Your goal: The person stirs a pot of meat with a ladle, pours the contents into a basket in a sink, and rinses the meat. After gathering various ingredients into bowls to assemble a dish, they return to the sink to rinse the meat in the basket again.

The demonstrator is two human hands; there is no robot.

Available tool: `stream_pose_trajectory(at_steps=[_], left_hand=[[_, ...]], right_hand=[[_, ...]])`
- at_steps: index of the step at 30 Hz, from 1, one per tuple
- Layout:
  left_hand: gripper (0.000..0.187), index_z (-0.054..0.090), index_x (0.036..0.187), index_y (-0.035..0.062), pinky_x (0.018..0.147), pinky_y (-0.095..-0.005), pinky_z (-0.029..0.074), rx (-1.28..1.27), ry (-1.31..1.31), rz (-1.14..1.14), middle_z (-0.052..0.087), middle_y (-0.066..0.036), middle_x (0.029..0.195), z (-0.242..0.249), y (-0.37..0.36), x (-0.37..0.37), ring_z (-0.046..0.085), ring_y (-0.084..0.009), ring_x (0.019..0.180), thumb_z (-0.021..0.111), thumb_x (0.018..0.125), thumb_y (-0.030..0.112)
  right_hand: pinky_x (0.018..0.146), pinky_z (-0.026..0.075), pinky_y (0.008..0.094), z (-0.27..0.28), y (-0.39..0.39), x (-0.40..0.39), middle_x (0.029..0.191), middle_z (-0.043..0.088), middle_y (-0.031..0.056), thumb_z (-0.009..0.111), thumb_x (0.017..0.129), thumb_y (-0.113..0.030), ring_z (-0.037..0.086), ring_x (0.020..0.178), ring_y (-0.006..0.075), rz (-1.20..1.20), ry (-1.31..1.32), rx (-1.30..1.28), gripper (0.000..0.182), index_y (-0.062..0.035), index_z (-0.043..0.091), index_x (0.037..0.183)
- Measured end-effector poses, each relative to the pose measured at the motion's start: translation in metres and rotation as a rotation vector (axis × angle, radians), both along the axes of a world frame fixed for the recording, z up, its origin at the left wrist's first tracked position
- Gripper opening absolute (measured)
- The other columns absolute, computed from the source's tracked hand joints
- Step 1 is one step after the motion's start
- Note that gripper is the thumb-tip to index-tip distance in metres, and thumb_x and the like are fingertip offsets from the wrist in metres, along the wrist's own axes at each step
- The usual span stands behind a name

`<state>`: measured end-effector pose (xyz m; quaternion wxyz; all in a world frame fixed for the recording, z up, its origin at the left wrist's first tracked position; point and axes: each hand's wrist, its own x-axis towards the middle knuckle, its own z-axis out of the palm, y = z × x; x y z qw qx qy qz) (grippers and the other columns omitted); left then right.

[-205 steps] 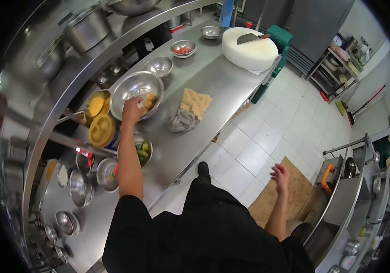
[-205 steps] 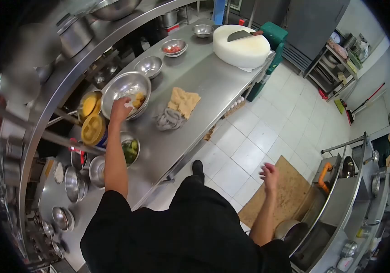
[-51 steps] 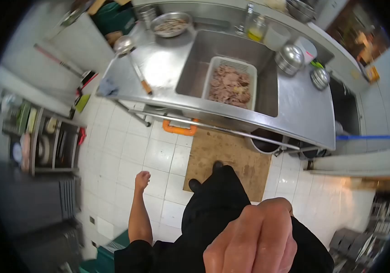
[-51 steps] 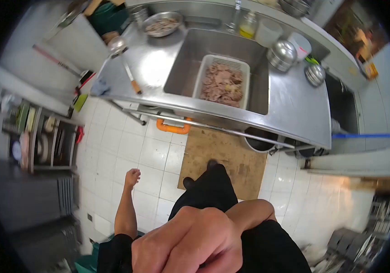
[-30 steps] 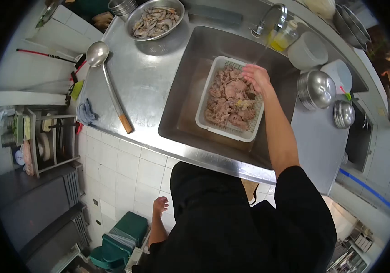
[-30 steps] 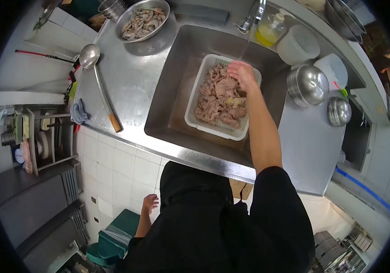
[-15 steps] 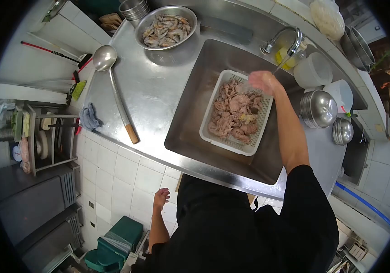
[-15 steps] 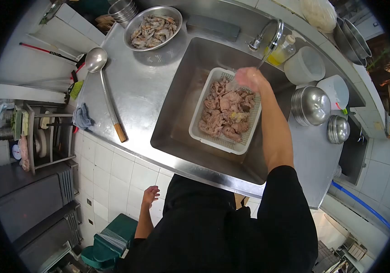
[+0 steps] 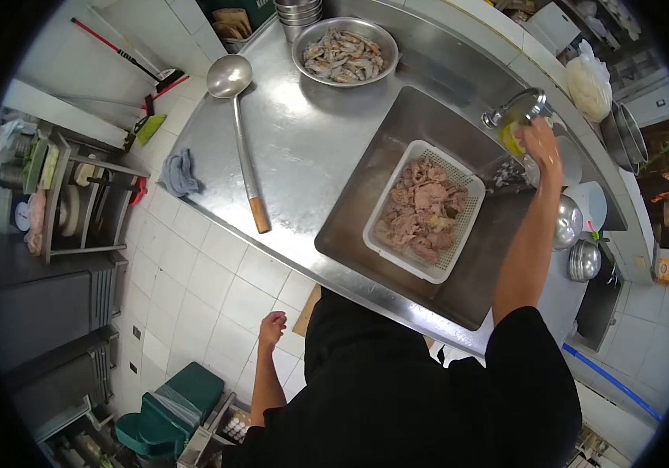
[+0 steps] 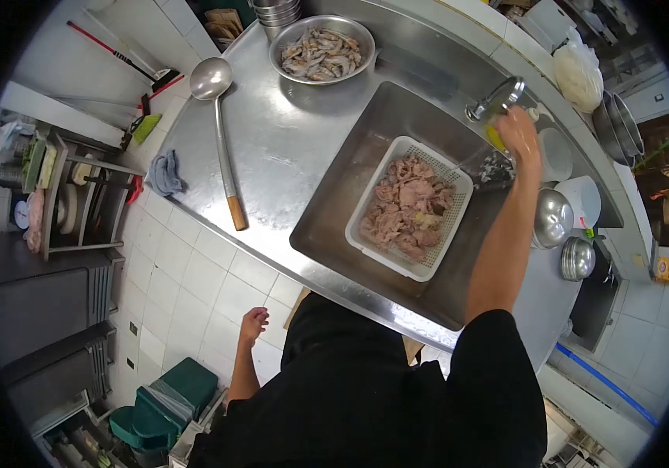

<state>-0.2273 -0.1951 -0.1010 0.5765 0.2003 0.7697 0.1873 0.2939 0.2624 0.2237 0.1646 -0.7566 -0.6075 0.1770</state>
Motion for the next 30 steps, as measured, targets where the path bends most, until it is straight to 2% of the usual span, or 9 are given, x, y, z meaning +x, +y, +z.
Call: stream_pose_trajectory(at_steps=[1, 3, 8, 11, 16, 19, 23, 26, 30], left_hand=[[0.025, 0.061, 0.107, 0.0063, 0.057, -0.0276, 0.047, 0.000, -0.006, -0.060, 0.065, -0.002, 0.088, -0.007, 0.001, 0.003, 0.060, -0.0123, 0.070, 0.058, 0.087, 0.021], [0.025, 0.062, 0.105, 0.0022, 0.058, -0.0271, 0.047, 0.030, -0.021, -0.134, 0.066, -0.006, 0.083, -0.015, 0.011, 0.012, 0.060, -0.0131, 0.067, 0.059, 0.085, 0.018], [0.027, 0.062, 0.104, -0.0003, 0.059, -0.0275, 0.048, 0.097, -0.049, -0.243, 0.067, -0.009, 0.081, -0.027, 0.045, 0.015, 0.059, -0.0137, 0.066, 0.060, 0.083, 0.017], [0.028, 0.061, 0.108, 0.0025, 0.058, -0.0282, 0.048, 0.096, -0.042, -0.133, 0.066, -0.007, 0.086, -0.016, 0.056, 0.008, 0.061, -0.0143, 0.069, 0.057, 0.085, 0.018], [0.025, 0.059, 0.109, 0.0076, 0.066, -0.0330, 0.049, 0.059, -0.051, 0.021, 0.064, -0.005, 0.095, -0.002, 0.035, -0.004, 0.061, -0.0171, 0.079, 0.053, 0.089, 0.021], [0.026, 0.060, 0.109, 0.0075, 0.060, -0.0302, 0.049, 0.008, -0.044, 0.142, 0.065, -0.005, 0.090, -0.007, -0.008, -0.009, 0.061, -0.0155, 0.074, 0.053, 0.089, 0.023], [0.027, 0.057, 0.110, 0.0092, 0.067, -0.0348, 0.049, -0.142, -0.055, 0.227, 0.064, -0.006, 0.095, -0.011, -0.070, 0.001, 0.061, -0.0185, 0.078, 0.051, 0.091, 0.027], [0.024, 0.057, 0.108, 0.0098, 0.065, -0.0348, 0.049, -0.243, -0.075, 0.307, 0.064, -0.007, 0.094, -0.008, -0.110, 0.018, 0.061, -0.0190, 0.076, 0.051, 0.091, 0.027], [0.023, 0.058, 0.106, 0.0099, 0.063, -0.0350, 0.049, -0.316, -0.109, 0.356, 0.065, -0.008, 0.094, -0.003, -0.140, 0.036, 0.061, -0.0195, 0.074, 0.050, 0.091, 0.025]], right_hand=[[0.062, 0.044, 0.0438, -0.025, 0.032, 0.023, 0.079, 0.061, 0.0197, 0.049, 0.077, -0.018, 0.061, 0.072, 0.0276, 0.224, -0.387, 0.000, 0.029, 0.0031, 0.060, 0.094], [0.063, 0.042, 0.0449, -0.047, 0.066, 0.016, 0.075, 0.054, 0.0261, 0.049, 0.076, -0.018, 0.059, 0.072, 0.0334, 0.342, -0.307, 0.263, 0.030, 0.0065, 0.057, 0.090], [0.067, 0.050, 0.0374, -0.009, 0.088, -0.036, 0.083, 0.064, 0.0177, 0.049, 0.083, -0.015, 0.064, 0.077, 0.0278, 0.174, 0.117, -0.124, 0.024, 0.0043, 0.060, 0.092], [0.076, 0.054, 0.0348, -0.045, 0.079, -0.031, 0.094, 0.064, 0.0144, 0.047, 0.088, -0.011, 0.065, 0.085, 0.0276, 0.086, 1.058, -0.058, 0.023, 0.0040, 0.057, 0.102], [0.082, 0.055, 0.0396, -0.148, 0.075, -0.042, 0.101, 0.062, 0.0197, 0.044, 0.092, -0.010, 0.064, 0.092, 0.0313, -0.258, 1.751, -0.203, 0.025, 0.0071, 0.053, 0.108], [0.083, 0.054, 0.0408, -0.178, 0.086, -0.052, 0.104, 0.061, 0.0224, 0.042, 0.091, -0.011, 0.063, 0.092, 0.0322, -0.346, 1.757, -0.192, 0.026, 0.0078, 0.054, 0.104], [0.089, 0.050, 0.0398, -0.169, 0.091, -0.068, 0.111, 0.059, 0.0223, 0.041, 0.093, -0.015, 0.060, 0.102, 0.0302, 0.073, 1.114, -0.630, 0.030, 0.0080, 0.053, 0.109], [0.086, 0.052, 0.0394, -0.153, 0.085, -0.074, 0.111, 0.060, 0.0221, 0.042, 0.093, -0.017, 0.060, 0.101, 0.0307, 0.098, 1.322, -0.589, 0.032, 0.0081, 0.053, 0.111], [0.090, 0.049, 0.0413, -0.183, 0.110, -0.062, 0.116, 0.058, 0.0234, 0.045, 0.092, -0.016, 0.058, 0.107, 0.0328, -0.309, 1.419, -0.366, 0.036, 0.0095, 0.051, 0.116]])
